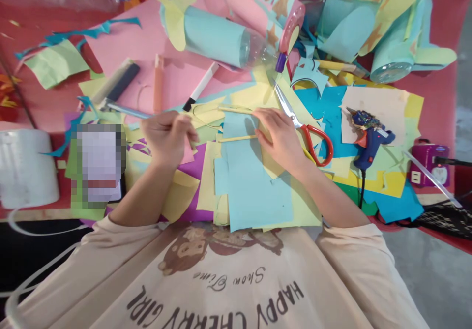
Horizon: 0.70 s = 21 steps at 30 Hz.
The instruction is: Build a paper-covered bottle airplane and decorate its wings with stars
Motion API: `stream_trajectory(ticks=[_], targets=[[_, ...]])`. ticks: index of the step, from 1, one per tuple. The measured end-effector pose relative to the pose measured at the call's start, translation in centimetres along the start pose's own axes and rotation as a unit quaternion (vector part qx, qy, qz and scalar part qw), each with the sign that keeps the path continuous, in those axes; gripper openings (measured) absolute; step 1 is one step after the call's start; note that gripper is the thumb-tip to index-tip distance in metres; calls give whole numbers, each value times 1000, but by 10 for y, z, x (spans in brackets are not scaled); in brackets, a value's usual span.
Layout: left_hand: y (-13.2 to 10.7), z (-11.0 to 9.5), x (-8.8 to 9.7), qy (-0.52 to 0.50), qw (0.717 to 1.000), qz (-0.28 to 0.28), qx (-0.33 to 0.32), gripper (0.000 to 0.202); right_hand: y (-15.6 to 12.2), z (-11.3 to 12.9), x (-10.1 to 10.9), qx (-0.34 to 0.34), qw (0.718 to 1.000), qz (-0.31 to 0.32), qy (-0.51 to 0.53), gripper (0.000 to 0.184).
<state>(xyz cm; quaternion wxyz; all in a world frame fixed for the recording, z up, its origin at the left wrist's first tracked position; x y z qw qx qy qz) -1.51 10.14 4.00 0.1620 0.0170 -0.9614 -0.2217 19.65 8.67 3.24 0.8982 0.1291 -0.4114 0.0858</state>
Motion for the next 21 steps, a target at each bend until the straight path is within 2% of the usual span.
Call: stream_trajectory(ticks=[2, 4, 7, 11, 14, 18, 21], targets=[[-2, -12, -22, 47, 991, 105, -71, 22, 0, -2, -3, -6, 1000, 17, -17, 42], [-9, -17, -45, 111, 962, 209, -136, 39, -1, -1, -5, -5, 999, 21, -25, 45], [-19, -12, -63, 181, 927, 285, -164, 54, -3, 1, -7, 3, 999, 29, -26, 44], [-22, -7, -67, 196, 918, 303, -161, 58, -5, 2, -14, 7, 997, 53, -54, 50], [-21, -5, -64, 213, 919, 289, -166, 53, -4, 0, -16, 3, 997, 51, -59, 38], [-19, -9, -60, 216, 923, 251, -193, 41, -2, 1, -12, 0, 999, 44, -2, 27], [-16, -11, -56, 182, 937, 234, -186, 26, -2, 3, -7, -10, 994, 59, 90, 26]])
Point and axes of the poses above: each hand's wrist, its own y-axis towards the middle knuckle, its own x-axis out of the back of the hand, z = x × y, the point moved 9 cm from there along y, towards the middle knuckle, and after that the axes turned 9 degrees about -x, right-handed, at the moved point
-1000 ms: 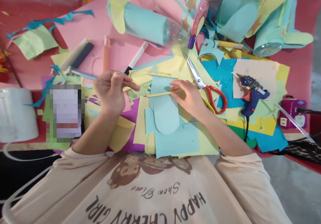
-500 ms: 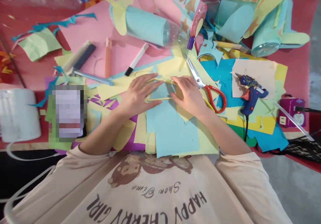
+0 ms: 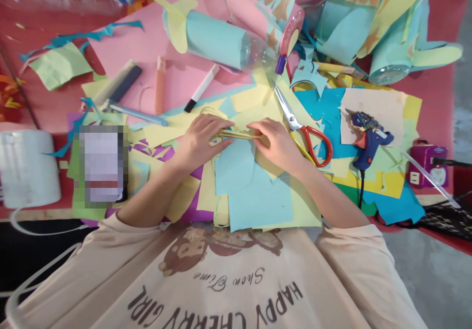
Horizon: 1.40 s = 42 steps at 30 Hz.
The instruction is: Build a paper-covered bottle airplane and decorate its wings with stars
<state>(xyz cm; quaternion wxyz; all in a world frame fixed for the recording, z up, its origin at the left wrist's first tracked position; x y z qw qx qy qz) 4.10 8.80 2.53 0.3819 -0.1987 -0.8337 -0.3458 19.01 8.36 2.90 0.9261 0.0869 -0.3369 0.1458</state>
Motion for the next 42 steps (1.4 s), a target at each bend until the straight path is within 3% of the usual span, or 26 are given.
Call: stream_trajectory(ticks=[6, 9, 12, 18, 23, 27, 31, 33, 34, 35, 36, 38, 41, 42], targets=[[-3, 10, 6, -188, 977, -53, 85, 19, 0, -10, 4, -100, 973, 31, 207, 20], [-8, 17, 5, -271, 950, -83, 135, 23, -1, -13, 0, -116, 963, 43, 240, 27], [-9, 18, 2, -298, 939, -79, 153, 24, -1, -14, -4, -125, 956, 51, 259, 27], [-4, 14, 6, -314, 937, -78, 130, 19, 0, -24, 9, -130, 951, -36, 279, 7], [-7, 31, 31, -295, 936, -126, 144, 19, 2, -33, 44, -86, 959, -155, 219, 8], [-17, 63, 61, -247, 930, -197, 187, 23, -1, -32, 93, -42, 954, -266, 129, 7], [-28, 92, 74, -164, 934, -205, 241, 31, -24, -20, 155, 69, 894, -436, 77, 12], [-32, 102, 77, -94, 942, -192, 260, 33, -27, -16, 170, 100, 893, -437, 28, 16], [-33, 103, 80, -47, 946, -191, 258, 34, -33, -14, 180, 128, 879, -459, 23, 18], [-32, 102, 84, 4, 949, -196, 246, 34, -45, -13, 190, 164, 847, -505, 19, 16], [-31, 97, 88, 52, 951, -206, 225, 34, -47, -12, 194, 167, 846, -506, -12, 18], [-27, 82, 93, 112, 952, -224, 175, 28, -40, -14, 195, 102, 866, -469, -138, 23], [-18, 60, 85, 99, 962, -217, 129, 1, -21, -29, 183, -43, 906, -326, -267, 27], [-16, 54, 80, 88, 967, -206, 125, 7, -18, -36, 180, -97, 910, -293, -276, 27]])
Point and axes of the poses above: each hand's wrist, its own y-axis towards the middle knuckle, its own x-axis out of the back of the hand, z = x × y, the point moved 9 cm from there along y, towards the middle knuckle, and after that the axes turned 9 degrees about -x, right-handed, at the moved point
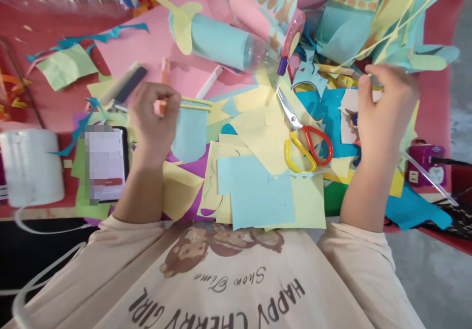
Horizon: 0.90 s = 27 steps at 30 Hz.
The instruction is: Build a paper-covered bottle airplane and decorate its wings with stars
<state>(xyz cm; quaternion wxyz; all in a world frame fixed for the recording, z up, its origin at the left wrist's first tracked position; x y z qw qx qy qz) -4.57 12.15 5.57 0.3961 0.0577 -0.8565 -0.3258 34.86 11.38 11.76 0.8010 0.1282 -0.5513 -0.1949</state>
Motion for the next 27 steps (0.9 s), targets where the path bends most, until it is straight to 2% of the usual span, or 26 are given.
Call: stream_trajectory(ticks=[1, 3, 5, 9, 12, 14, 17, 23, 27], targets=[[-1, -7, -4, -12, 1000, 11, -3, 10, -1, -2, -6, -35, 999, 31, -17, 25], [-4, -22, -14, -52, 997, 47, -13, 14, -6, 2, -11, -69, 996, 41, -35, 21], [-6, -33, -21, -85, 993, 78, -22, 15, -13, 16, -18, -54, 998, 36, 3, 20], [-11, -41, -28, -113, 987, 115, -10, 28, -30, 45, -49, -35, 981, 111, 153, 18], [-15, -45, -36, -96, 985, 142, -13, 40, -39, 65, -65, -15, 975, 133, 175, 20], [-18, -50, -43, -71, 984, 158, -34, 34, -43, 72, -74, -9, 972, 147, 183, 26], [-21, -57, -54, -35, 979, 188, -68, 23, -47, 74, -87, -7, 967, 168, 189, 37], [-25, -59, -62, 3, 974, 211, -86, 27, -55, 72, -100, 4, 963, 204, 176, 47], [-27, -59, -63, -37, 976, 201, -77, 27, -59, 76, -97, 15, 961, 197, 195, 40]])
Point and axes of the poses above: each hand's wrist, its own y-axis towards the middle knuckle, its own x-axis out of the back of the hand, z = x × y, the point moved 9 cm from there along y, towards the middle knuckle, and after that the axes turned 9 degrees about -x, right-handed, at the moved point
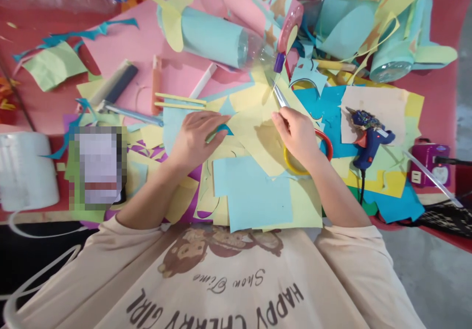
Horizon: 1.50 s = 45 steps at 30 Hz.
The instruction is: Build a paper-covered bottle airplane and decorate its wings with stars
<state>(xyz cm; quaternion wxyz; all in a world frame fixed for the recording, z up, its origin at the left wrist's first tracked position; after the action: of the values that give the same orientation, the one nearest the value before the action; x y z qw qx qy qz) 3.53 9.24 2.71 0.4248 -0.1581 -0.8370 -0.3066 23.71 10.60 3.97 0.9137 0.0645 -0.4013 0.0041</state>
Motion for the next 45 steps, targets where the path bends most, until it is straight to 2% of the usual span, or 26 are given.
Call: stream_trajectory(ticks=[5, 7, 9, 12, 15, 20, 25, 28, 30, 33, 37, 39, 41, 45], targets=[[2, -5, -2, -166, 986, -4, 4, 26, -3, 12, -10, 85, 996, 26, -21, 1], [3, -11, -4, -197, 980, 12, -12, 27, -3, 11, -14, 97, 994, 34, -36, 7], [2, -15, -7, -163, 985, 33, -35, 30, -3, 9, -17, 92, 994, 38, -50, 15], [0, -17, -13, -38, 996, 59, -56, 31, -3, 4, -21, 82, 993, 47, -74, 28], [-2, -17, -16, 19, 996, 56, -63, 31, -3, 0, -26, 77, 992, 75, -70, 33], [1, -13, -8, -67, 996, -6, -53, 28, -1, -5, -26, 76, 992, 85, -52, 43], [4, -7, -1, -106, 994, -26, -28, 25, 1, -8, -22, 80, 991, 86, -59, 47], [2, 1, 11, -111, 992, -57, 9, 25, 4, -15, -18, 77, 992, 73, -61, 50], [-1, 9, 23, -115, 988, -98, 39, 24, 7, -22, -14, 68, 994, 58, -62, 49], [-10, 24, 44, -148, 968, -189, 80, 20, 12, -30, -7, 52, 996, 30, -62, 45], [-23, 50, 60, -215, 923, -284, 146, 22, 12, -23, 7, 39, 998, -14, -41, 28], [-25, 59, 64, -229, 910, -307, 160, 26, 10, -15, 14, 32, 998, -36, -28, 22], [-23, 65, 65, -247, 903, -309, 169, 30, 8, -9, 20, 27, 998, -54, -18, 27], [-21, 70, 54, -304, 888, -296, 180, 27, 5, -6, 24, 15, 998, -65, 13, 27]])
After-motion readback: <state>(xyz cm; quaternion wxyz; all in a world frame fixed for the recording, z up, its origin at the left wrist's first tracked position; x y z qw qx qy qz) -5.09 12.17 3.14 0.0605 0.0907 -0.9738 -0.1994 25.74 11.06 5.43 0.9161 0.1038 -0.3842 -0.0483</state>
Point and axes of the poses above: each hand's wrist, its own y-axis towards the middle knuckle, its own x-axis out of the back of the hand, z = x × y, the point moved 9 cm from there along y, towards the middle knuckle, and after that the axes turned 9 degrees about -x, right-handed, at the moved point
